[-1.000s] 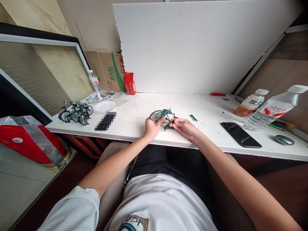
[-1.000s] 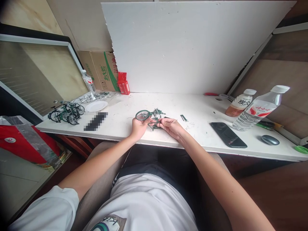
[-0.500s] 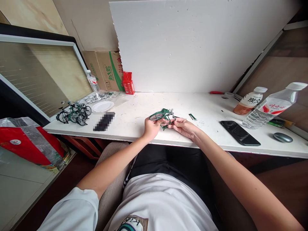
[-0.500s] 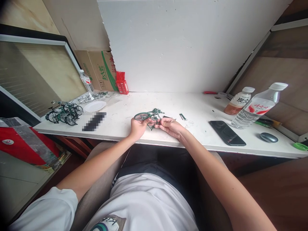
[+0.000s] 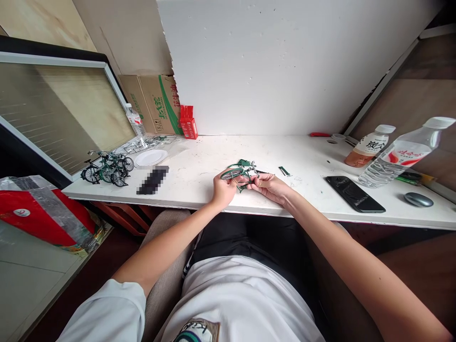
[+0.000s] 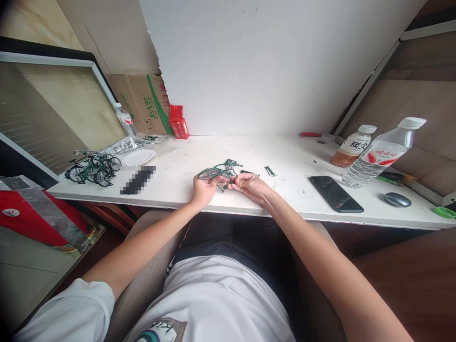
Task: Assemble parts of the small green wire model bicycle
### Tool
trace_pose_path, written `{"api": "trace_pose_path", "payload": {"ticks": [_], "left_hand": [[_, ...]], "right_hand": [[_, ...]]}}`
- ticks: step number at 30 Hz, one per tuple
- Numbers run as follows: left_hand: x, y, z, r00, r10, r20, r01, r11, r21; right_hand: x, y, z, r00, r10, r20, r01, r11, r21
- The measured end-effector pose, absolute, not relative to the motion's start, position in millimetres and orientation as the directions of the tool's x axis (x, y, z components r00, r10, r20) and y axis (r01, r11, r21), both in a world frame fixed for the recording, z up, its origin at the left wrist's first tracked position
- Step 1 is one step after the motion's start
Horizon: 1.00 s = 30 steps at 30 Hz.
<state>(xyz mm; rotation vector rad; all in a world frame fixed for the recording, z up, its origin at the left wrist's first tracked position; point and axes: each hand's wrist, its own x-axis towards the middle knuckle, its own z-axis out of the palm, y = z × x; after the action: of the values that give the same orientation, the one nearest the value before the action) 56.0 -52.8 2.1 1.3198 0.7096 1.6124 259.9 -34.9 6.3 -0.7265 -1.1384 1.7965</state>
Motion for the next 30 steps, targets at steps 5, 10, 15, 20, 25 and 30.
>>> {"api": "trace_pose_path", "payload": {"ticks": [5,10,15,20,25,30], "left_hand": [[53.3,-49.4,8.8,0.023,0.918,0.395,-0.29,-0.372,0.882],[45.0,-43.3,9.2,0.038,0.937,0.347,-0.27,-0.324,0.907],[35.8,-36.4,5.6,0.145,0.95,0.278,-0.362,-0.21,0.908],[31.2,-32.8,6.2,0.185,0.954,0.237,-0.407,-0.145,0.902],[31.4,-31.2,3.6,0.209,0.949,0.237,-0.403,-0.137,0.905],[32.7,-31.6,2.9,0.189,0.953,0.236,-0.377,-0.151,0.914]], "right_hand": [[258.5,-33.2,7.3,-0.461,0.887,-0.039,-0.363,-0.228,-0.904],[254.3,-37.3,14.7,-0.532,0.847,0.016,-0.323,-0.185,-0.928],[253.9,-40.8,18.2,-0.615,0.788,0.027,-0.283,-0.188,-0.941],[257.7,-40.6,16.0,-0.679,0.732,0.051,-0.288,-0.202,-0.936],[257.9,-41.5,14.8,-0.748,0.663,0.031,-0.257,-0.247,-0.934],[255.5,-40.0,12.8,-0.743,0.667,0.058,-0.266,-0.215,-0.94]]}}
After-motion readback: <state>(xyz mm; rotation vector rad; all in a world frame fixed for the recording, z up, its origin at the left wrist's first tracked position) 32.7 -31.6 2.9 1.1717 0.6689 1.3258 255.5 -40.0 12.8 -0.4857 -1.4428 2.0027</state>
